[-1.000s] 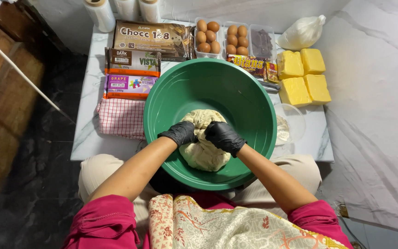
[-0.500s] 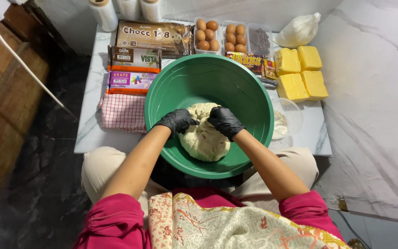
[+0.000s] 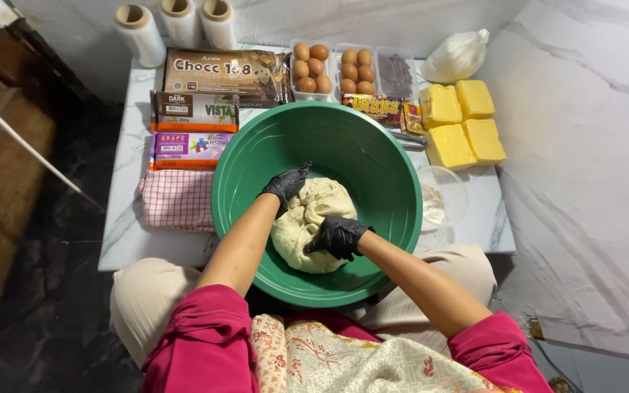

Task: Kneading a ball of dough in a large green bowl on a table surrounded by baking ingredients.

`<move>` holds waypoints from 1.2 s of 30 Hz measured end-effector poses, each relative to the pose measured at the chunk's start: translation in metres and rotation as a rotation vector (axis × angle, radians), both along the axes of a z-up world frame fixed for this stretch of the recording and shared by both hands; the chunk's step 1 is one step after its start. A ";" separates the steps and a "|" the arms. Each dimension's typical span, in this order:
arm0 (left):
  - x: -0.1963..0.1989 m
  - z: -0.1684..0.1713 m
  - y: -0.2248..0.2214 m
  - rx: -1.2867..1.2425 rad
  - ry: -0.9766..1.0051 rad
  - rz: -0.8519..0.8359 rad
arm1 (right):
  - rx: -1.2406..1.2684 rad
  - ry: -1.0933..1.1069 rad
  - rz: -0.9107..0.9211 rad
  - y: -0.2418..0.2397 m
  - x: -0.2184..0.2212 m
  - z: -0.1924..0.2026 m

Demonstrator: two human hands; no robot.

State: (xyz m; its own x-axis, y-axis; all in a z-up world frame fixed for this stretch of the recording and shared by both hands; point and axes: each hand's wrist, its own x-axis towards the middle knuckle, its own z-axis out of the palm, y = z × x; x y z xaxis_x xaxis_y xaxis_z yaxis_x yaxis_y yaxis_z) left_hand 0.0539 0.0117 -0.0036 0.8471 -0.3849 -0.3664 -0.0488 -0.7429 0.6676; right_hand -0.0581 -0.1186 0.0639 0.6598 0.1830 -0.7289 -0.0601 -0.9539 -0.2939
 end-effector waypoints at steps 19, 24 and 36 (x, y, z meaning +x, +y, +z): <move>-0.071 0.031 -0.015 0.262 -0.604 -0.103 | 0.050 -0.116 -0.111 0.008 0.011 -0.001; -0.073 0.035 -0.005 0.267 -0.525 -0.084 | 0.110 -0.130 -0.152 0.009 0.008 0.000; -0.028 0.040 0.014 0.235 -0.387 -0.019 | 0.213 -0.214 -0.244 -0.102 0.029 -0.057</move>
State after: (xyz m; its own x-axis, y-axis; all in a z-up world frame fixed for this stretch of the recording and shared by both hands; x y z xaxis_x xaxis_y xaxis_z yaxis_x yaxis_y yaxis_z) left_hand 0.0258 0.0260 0.0369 0.9325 -0.3462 -0.1029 -0.2771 -0.8685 0.4111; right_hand -0.0295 -0.2207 0.0074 0.8359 0.1344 -0.5323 -0.1932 -0.8356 -0.5143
